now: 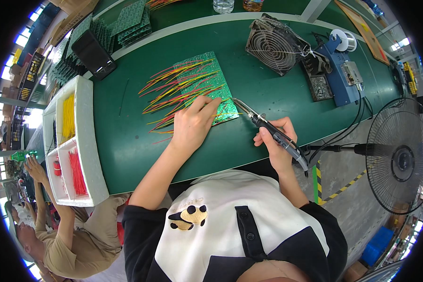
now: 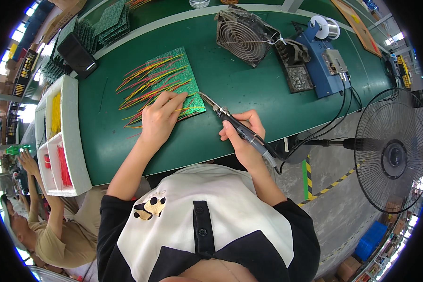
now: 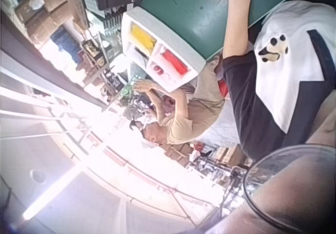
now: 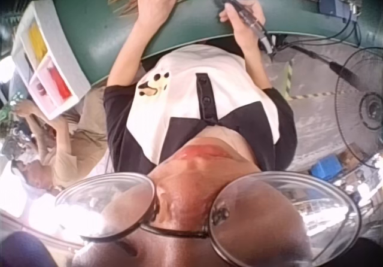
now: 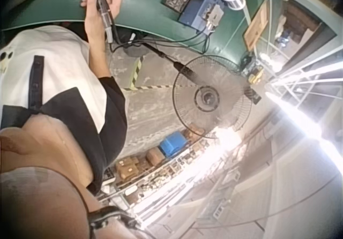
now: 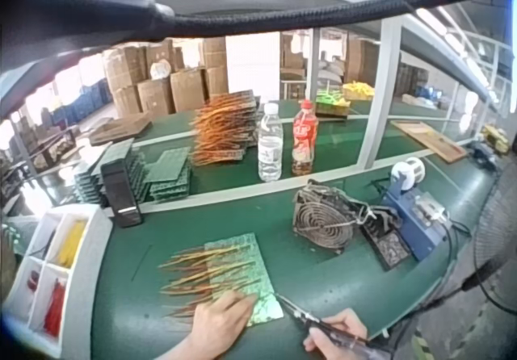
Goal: The person retrieves wires from a compartment box, solders them onto a circuit board using a soldering iron, places the finished board onto a stack, and sets a new circuit board on the table.
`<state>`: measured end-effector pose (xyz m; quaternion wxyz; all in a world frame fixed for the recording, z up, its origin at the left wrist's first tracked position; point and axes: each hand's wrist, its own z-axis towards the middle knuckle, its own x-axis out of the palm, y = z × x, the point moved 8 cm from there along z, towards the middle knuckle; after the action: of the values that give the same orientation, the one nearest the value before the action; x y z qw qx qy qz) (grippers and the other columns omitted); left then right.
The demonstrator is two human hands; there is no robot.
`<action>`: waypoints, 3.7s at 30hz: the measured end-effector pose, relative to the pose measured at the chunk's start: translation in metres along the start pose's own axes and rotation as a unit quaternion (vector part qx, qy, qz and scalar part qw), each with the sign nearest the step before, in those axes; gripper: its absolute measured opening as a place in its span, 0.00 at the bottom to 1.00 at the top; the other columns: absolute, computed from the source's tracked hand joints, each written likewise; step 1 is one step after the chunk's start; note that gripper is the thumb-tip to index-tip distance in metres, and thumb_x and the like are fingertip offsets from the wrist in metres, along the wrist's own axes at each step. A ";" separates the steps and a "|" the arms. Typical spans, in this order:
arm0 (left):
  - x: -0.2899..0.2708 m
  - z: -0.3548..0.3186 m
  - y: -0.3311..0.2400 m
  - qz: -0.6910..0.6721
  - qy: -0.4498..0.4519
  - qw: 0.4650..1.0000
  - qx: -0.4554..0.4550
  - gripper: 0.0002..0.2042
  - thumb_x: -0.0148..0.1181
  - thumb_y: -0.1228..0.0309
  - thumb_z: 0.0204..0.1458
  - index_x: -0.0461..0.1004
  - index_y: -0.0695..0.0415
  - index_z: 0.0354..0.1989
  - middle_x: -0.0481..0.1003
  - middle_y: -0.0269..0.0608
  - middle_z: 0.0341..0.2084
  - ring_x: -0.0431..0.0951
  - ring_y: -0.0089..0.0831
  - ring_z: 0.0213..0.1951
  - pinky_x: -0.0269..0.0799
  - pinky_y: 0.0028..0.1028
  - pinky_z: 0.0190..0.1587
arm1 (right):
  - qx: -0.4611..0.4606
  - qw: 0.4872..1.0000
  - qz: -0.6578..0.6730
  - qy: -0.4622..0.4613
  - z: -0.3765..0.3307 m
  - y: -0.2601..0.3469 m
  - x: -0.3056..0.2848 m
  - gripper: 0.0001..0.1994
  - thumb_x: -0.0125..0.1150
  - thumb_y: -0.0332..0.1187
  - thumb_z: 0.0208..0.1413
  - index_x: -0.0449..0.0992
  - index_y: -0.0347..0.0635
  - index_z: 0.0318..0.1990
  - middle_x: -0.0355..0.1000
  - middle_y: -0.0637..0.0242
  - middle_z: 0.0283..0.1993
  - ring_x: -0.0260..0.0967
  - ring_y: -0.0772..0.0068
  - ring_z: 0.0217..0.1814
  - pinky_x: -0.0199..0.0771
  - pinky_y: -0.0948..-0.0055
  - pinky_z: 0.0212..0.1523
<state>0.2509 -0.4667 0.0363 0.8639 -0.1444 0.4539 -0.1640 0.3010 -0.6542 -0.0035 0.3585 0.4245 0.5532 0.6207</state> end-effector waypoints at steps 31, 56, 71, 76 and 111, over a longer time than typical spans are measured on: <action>0.016 -0.027 -0.037 0.093 0.103 0.984 0.113 0.13 0.61 0.65 0.45 0.68 0.57 0.35 0.70 0.35 0.20 0.71 0.28 0.16 0.64 0.25 0.17 | -0.102 0.974 0.004 -0.204 0.010 0.019 -0.059 0.09 0.56 0.28 0.54 0.62 0.35 0.34 0.70 0.60 0.22 0.69 0.74 0.21 0.71 0.78 0.25; 0.002 -0.004 0.007 -0.065 0.096 0.993 -0.022 0.06 0.54 0.76 0.52 0.66 0.61 0.36 0.74 0.46 0.22 0.75 0.40 0.22 0.70 0.30 0.23 | -0.129 0.976 -0.013 -0.172 0.013 0.020 -0.054 0.09 0.55 0.28 0.55 0.61 0.36 0.37 0.71 0.60 0.23 0.69 0.75 0.22 0.69 0.78 0.27; 0.003 0.004 -0.012 0.020 0.005 0.999 0.029 0.06 0.59 0.74 0.48 0.67 0.57 0.30 0.73 0.36 0.17 0.73 0.33 0.16 0.64 0.27 0.15 | -0.120 0.975 -0.029 -0.182 0.013 0.023 -0.049 0.10 0.57 0.29 0.54 0.62 0.35 0.35 0.69 0.61 0.23 0.68 0.74 0.23 0.69 0.79 0.25; 0.004 0.005 -0.014 0.047 -0.005 0.998 0.048 0.06 0.59 0.74 0.48 0.67 0.56 0.29 0.72 0.36 0.16 0.72 0.32 0.15 0.63 0.27 0.16 | -0.109 0.979 -0.025 -0.168 0.013 0.022 -0.047 0.09 0.56 0.28 0.54 0.61 0.36 0.35 0.69 0.61 0.22 0.67 0.74 0.21 0.71 0.76 0.27; 0.010 0.002 -0.008 0.050 0.018 0.998 0.034 0.05 0.57 0.75 0.49 0.67 0.58 0.30 0.73 0.38 0.17 0.72 0.32 0.15 0.65 0.27 0.17 | -0.016 1.000 -0.002 -0.023 0.004 0.007 -0.008 0.09 0.57 0.25 0.51 0.62 0.36 0.32 0.70 0.58 0.21 0.69 0.73 0.19 0.73 0.76 0.25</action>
<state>0.2570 -0.4779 0.0332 0.8672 -0.0886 0.4700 -0.1385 0.3078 -0.6614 0.0029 0.3789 0.4314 0.5360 0.6189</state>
